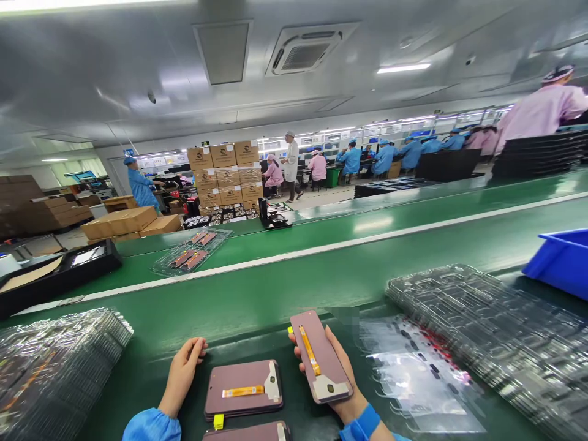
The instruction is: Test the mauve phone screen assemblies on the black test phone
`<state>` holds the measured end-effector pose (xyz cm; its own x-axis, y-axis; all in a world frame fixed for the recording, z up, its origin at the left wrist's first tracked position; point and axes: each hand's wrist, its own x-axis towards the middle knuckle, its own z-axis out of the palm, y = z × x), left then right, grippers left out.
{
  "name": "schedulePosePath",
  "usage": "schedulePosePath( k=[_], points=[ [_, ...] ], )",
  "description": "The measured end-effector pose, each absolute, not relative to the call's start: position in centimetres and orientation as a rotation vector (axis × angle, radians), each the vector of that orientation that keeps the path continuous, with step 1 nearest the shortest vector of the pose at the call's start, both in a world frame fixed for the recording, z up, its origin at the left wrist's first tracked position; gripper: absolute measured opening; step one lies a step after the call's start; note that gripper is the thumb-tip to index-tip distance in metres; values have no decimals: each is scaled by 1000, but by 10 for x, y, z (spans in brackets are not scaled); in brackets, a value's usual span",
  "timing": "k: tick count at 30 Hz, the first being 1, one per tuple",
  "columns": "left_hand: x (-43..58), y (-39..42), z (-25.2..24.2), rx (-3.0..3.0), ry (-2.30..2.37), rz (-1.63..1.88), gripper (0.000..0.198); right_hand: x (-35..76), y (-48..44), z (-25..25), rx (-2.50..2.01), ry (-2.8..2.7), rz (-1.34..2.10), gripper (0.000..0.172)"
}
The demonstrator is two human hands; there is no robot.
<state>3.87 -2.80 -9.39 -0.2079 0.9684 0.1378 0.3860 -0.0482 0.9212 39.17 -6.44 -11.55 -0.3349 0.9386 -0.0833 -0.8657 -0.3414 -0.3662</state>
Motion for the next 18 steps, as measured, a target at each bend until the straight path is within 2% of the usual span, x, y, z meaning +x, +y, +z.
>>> schedulePosePath(
  k=[8,18],
  points=[
    [38,-27,-96,1451,1624,1254,67,392,-65,-119,-337,-308,1888,50],
    [39,-29,-96,1440,1624,1234,66,393,-63,-125,-346,-309,1857,51]
  ],
)
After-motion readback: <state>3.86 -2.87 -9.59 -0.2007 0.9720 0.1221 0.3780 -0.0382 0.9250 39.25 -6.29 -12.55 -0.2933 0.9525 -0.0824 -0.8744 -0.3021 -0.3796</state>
